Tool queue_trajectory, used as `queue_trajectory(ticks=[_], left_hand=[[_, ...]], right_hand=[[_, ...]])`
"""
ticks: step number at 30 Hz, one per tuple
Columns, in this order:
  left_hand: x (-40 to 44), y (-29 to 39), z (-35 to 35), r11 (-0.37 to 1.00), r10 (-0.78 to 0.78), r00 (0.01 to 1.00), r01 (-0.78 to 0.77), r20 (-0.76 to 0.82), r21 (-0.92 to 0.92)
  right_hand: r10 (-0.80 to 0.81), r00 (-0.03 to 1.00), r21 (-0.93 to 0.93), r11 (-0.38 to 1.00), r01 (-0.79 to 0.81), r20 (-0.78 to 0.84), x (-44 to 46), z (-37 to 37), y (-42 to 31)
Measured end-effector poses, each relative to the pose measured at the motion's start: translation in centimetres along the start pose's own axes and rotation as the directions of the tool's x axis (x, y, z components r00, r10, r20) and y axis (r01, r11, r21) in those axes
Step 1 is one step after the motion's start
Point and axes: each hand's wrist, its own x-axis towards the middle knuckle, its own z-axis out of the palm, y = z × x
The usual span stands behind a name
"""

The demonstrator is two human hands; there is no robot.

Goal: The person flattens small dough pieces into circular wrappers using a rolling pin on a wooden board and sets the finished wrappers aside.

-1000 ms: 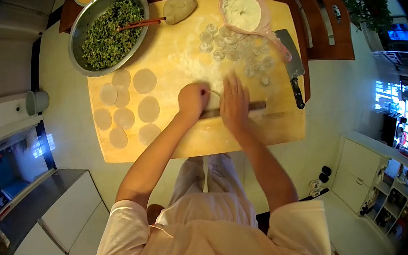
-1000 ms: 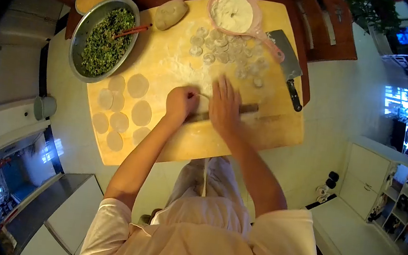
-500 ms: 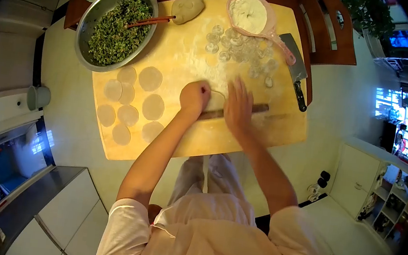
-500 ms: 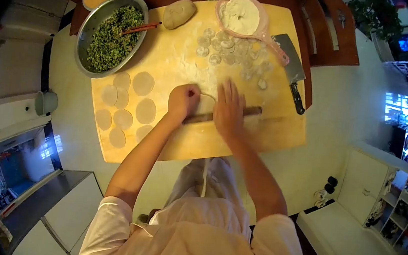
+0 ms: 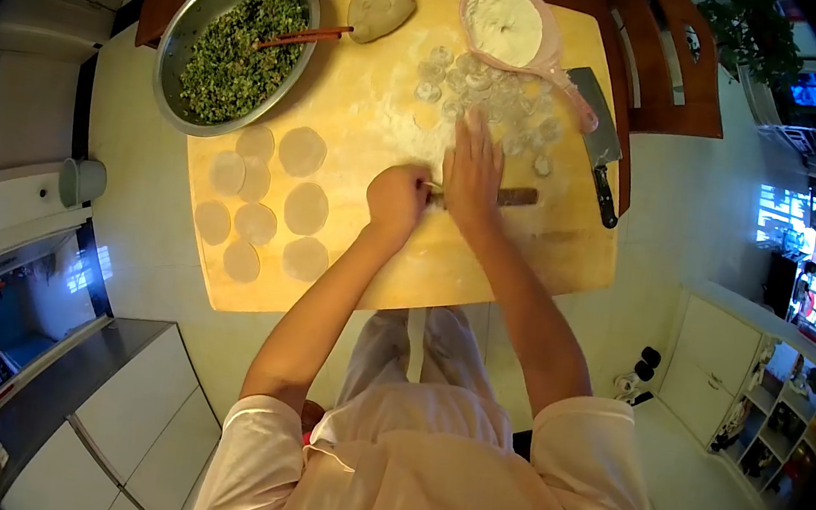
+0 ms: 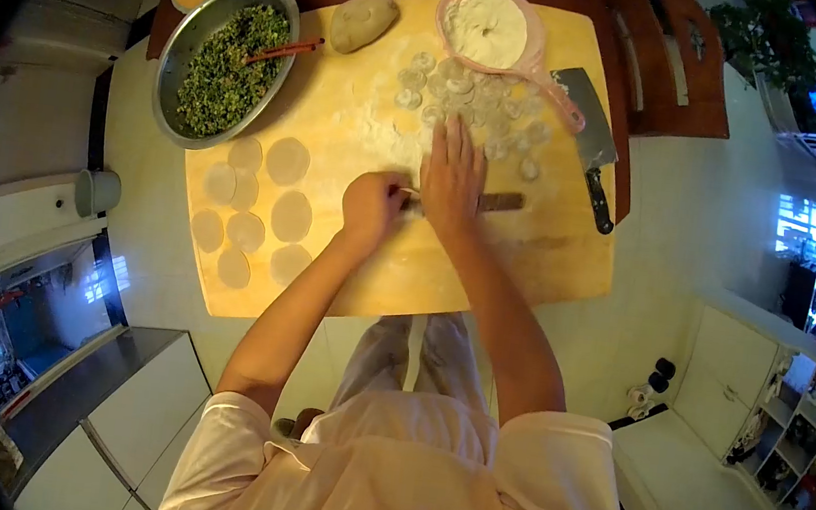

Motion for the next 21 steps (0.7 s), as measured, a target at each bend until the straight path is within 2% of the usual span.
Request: queue_trajectory(ticks=[2,4,7,9,10,11,13,15,16,17,19,20,21], left_hand=[[-0.4,-0.4,-0.7,0.969,-0.137,0.990,0.137,0.012,-0.207],[-1.0,-2.7,0.2,0.841,-0.316,0.948,0.299,0.040,-0.451],[-2.1,-5.4,1.3,0.429,-0.397,0.880,0.428,0.260,-0.796],[-3.2,-4.2,1.5,0.755,-0.363,0.922,0.374,0.131,-0.538],[-3.3,-1.8,0.3,0.894,-0.303,0.952,0.299,0.044,-0.334],[-3.6,0.2,-0.4,0.970,-0.228,0.974,0.225,-0.022,-0.097],[-3.7,0.0,1.6,0.997,-0.079,0.977,0.074,-0.196,-0.033],[-3.6,-0.2,2.2,0.988,-0.134,0.972,0.115,-0.195,-0.105],[-3.8,-0.4,1.7,0.978,-0.168,0.982,0.155,-0.083,-0.137],[-4.2,-1.4,1.9,0.938,-0.216,0.972,0.181,-0.091,-0.296],[-5.4,-4.3,2.5,0.784,-0.302,0.950,0.199,-0.081,-0.588],[-6.3,-4.1,0.2,0.654,-0.372,0.927,0.299,0.049,-0.695],[-7.0,-4.7,-1.6,0.602,-0.345,0.936,0.281,0.073,-0.748]], right_hand=[[0.015,1.000,0.004,1.000,-0.015,0.026,-3.8,-1.3,-0.3],[-0.068,0.991,-0.033,0.997,0.072,0.117,-9.2,-2.3,0.4],[-0.057,0.979,0.018,0.998,0.054,0.197,-11.3,-4.1,-0.1],[-0.050,0.984,0.058,0.997,0.040,0.173,-8.8,-3.3,0.2],[-0.052,0.988,0.052,0.998,0.045,0.147,-6.9,-2.3,0.4],[-0.055,0.991,0.051,0.997,0.049,0.122,-5.6,-1.6,0.3],[-0.038,0.994,0.104,0.994,0.027,0.105,-4.2,-1.0,0.2],[-0.066,0.993,0.159,0.986,0.049,0.102,-4.1,-1.0,0.5],[-0.103,0.988,0.185,0.979,0.081,0.113,-5.8,-1.6,0.8],[-0.137,0.983,0.208,0.972,0.110,0.125,-7.5,-2.4,1.3],[-0.257,0.945,0.267,0.943,0.200,0.201,-10.7,-4.1,2.7],[-0.309,0.922,0.293,0.926,0.237,0.234,-11.4,-4.7,3.2],[-0.323,0.914,0.307,0.920,0.243,0.244,-11.5,-5.1,3.5]])
